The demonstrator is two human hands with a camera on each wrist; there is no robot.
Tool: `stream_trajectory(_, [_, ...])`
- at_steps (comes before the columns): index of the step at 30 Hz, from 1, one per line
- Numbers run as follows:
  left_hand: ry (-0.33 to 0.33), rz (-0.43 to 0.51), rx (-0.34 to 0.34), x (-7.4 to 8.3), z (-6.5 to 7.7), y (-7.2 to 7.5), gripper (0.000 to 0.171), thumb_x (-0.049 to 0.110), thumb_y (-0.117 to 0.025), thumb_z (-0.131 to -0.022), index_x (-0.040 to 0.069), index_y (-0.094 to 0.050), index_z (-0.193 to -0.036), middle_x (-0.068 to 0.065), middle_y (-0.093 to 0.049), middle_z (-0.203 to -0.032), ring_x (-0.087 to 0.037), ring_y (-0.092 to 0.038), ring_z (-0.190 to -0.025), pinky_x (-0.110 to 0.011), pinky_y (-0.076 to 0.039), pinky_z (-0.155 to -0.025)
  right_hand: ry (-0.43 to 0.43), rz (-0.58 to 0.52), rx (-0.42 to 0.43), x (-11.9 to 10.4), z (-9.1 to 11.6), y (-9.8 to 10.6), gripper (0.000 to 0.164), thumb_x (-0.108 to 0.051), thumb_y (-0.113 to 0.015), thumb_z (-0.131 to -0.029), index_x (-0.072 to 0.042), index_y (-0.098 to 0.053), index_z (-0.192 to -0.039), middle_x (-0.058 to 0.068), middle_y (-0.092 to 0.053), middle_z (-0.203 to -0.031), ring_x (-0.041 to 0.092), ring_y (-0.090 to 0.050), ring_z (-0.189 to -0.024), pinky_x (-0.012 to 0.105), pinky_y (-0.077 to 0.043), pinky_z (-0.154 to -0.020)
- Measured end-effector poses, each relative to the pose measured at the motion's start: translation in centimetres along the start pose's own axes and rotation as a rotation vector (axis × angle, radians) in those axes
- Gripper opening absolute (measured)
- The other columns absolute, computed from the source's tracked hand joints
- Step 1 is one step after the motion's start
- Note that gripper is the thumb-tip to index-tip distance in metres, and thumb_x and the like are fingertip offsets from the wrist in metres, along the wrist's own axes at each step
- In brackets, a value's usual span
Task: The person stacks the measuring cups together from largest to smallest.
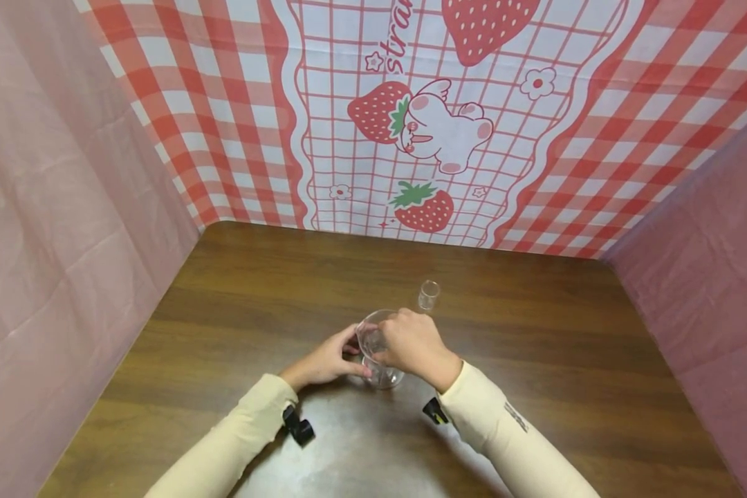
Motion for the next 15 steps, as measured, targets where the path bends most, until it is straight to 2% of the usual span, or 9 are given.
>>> stream_trajectory(15, [0.018,-0.005,0.004,-0.02,0.06,0.01,0.079,0.017,-0.081,-0.079,0.005,-0.039,-0.145,-0.015,-0.057,-0.135,-0.029,-0.057,-0.12,-0.034,-0.049,-0.102,-0.006,0.014,-0.019,-0.13,-0.13,-0.02,0.044,-0.049,-0.083,-0.068,-0.019,-0.076,-0.098,0.0,-0.073,-0.093,0.022,-0.065,-0.082,0.042,-0.056,-0.059])
Point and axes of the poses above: each hand's wrist, its own z-axis away from the middle knuckle, its own y-axis out of the back of the hand, x = y × z, the point moved 4 cm from there along -z, towards the middle knuckle
